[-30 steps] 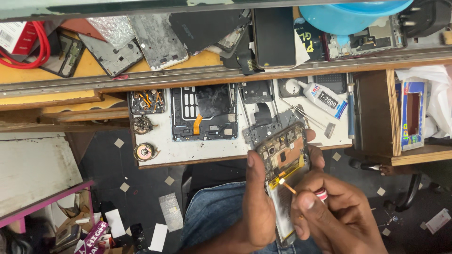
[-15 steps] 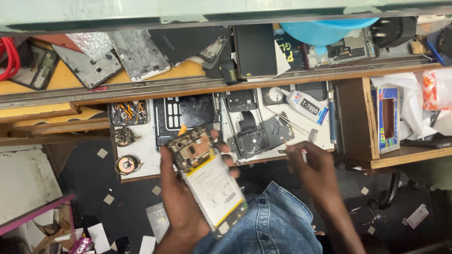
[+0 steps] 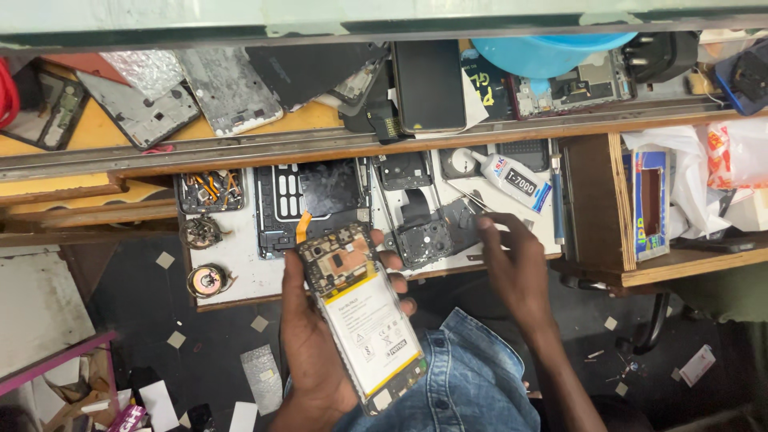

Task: The person disassembles a smartphone by removing screws and detaching the battery. They then separate the screen assembly from the chassis and peel off adhesive residue from the frame.

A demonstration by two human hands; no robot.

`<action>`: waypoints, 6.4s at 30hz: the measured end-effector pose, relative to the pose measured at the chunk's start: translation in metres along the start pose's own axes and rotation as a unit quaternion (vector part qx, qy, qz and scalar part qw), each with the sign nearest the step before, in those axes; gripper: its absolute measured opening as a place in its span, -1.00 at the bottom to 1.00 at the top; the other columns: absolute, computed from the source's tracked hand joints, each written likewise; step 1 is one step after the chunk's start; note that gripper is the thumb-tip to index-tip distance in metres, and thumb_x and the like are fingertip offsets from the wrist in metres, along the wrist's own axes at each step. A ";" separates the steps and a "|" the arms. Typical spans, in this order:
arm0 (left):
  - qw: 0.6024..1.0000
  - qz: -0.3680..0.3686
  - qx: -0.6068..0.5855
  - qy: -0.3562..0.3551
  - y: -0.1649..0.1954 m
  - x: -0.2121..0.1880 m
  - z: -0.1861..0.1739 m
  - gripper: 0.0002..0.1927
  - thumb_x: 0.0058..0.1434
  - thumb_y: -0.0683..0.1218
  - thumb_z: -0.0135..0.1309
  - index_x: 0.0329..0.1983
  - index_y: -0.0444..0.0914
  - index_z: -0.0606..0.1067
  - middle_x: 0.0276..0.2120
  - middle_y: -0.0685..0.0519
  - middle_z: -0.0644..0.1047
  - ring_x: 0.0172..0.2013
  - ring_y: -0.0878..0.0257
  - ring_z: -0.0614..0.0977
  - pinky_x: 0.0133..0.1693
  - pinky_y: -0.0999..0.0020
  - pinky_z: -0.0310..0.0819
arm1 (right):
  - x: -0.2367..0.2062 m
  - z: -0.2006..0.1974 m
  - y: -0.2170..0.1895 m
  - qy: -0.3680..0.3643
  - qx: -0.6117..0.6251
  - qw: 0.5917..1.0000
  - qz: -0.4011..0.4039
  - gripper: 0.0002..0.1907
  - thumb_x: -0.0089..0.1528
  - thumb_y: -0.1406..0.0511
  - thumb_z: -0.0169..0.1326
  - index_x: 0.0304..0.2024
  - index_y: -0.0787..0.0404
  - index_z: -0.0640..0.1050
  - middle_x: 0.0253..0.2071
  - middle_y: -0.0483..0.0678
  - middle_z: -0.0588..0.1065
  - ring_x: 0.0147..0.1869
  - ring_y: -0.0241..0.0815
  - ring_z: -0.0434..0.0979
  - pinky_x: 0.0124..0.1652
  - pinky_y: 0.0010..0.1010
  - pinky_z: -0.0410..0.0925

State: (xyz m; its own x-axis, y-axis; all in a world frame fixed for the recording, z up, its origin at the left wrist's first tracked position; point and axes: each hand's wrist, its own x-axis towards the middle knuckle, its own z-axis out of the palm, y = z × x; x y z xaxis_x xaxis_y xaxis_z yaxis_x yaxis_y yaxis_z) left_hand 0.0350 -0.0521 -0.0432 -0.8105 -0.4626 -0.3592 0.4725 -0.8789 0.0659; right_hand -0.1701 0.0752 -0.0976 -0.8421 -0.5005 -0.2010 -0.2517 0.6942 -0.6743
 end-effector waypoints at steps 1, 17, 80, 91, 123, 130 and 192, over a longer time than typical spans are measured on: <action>1.000 -0.001 0.009 -0.003 -0.001 0.001 0.001 -0.11 0.39 0.46 -0.40 0.26 -0.39 0.38 -0.11 -0.17 0.54 -0.14 0.07 0.60 -0.08 0.11 0.55 | -0.001 -0.003 0.004 -0.001 0.025 0.999 0.022 -0.69 0.39 0.18 0.00 0.02 0.28 0.56 -0.46 -0.04 0.56 -0.44 -0.35 0.43 -0.44 -0.41 0.31; 0.987 0.011 0.125 0.100 -0.007 0.014 -0.025 -0.12 0.33 0.47 -0.43 0.22 -0.34 0.41 0.16 -0.20 0.52 -0.20 0.12 0.62 -0.09 0.07 0.61 | 0.016 0.012 -0.027 -0.017 -0.129 0.988 -0.079 -0.75 0.29 0.14 0.14 -0.17 0.16 0.64 -0.38 0.17 0.62 -0.28 0.17 0.65 -0.28 -0.07 0.44; 0.978 -0.155 -0.094 -0.103 -0.021 -0.009 0.034 0.08 0.37 0.53 -0.51 0.51 -0.47 0.12 0.29 -0.48 0.31 0.05 -0.27 0.54 0.12 -0.28 0.39 | -0.014 -0.054 -0.014 -0.103 0.223 0.961 0.129 -0.67 0.42 0.21 -0.05 -0.01 0.33 0.59 -0.50 -0.06 0.42 -0.55 -0.27 0.33 -0.57 -0.43 0.17; 0.978 -0.150 -0.028 -0.142 -0.043 -0.009 0.052 0.02 0.37 0.50 -0.48 0.51 -0.43 0.09 0.41 -0.42 0.18 0.33 -0.24 0.34 0.28 -0.28 0.21 | -0.060 -0.101 -0.008 0.002 0.190 0.979 0.070 -0.71 0.55 0.25 -0.09 -0.02 0.40 0.49 -0.63 0.15 0.30 -0.64 -0.16 0.21 -0.66 -0.32 0.09; 0.979 -0.135 0.150 0.000 -0.035 -0.022 0.055 -0.34 0.39 0.16 0.00 0.33 -0.43 0.34 -0.02 -0.34 0.55 -0.11 -0.03 0.69 -0.13 0.09 0.68 | -0.112 -0.095 -0.065 0.152 0.222 0.960 -0.073 -0.75 0.60 0.23 -0.05 -0.04 0.33 0.39 -0.21 0.07 0.50 -0.08 -0.01 0.67 -0.02 -0.29 0.56; 0.954 -0.087 0.287 -0.002 -0.030 -0.030 0.068 -0.59 0.27 -0.23 0.14 0.17 -0.50 0.45 -0.05 -0.26 0.62 -0.14 0.09 0.72 -0.14 0.19 0.70 | -0.111 -0.096 -0.049 0.108 0.250 0.954 -0.122 -0.71 0.59 0.22 0.00 -0.15 0.28 0.37 -0.23 0.02 0.46 -0.11 -0.02 0.67 -0.03 -0.26 0.55; 0.973 -0.055 0.203 0.092 -0.020 -0.001 0.046 -0.60 0.24 -0.20 0.07 0.14 -0.43 0.48 -0.07 -0.15 0.62 -0.15 0.06 0.70 -0.16 0.08 0.72 | -0.128 -0.109 -0.055 0.031 0.061 0.995 -0.078 -0.60 0.44 0.07 -0.03 -0.31 0.26 0.43 -0.49 0.02 0.44 -0.47 -0.20 0.55 -0.40 -0.32 0.44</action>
State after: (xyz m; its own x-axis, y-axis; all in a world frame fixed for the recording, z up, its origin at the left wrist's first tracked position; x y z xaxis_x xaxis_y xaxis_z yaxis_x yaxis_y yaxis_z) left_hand 0.0108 -0.0393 -0.0012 -0.7554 -0.3674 -0.5427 0.1808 -0.9128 0.3663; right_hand -0.1001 0.1575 0.0431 -0.8261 -0.5617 -0.0457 -0.3247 0.5406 -0.7761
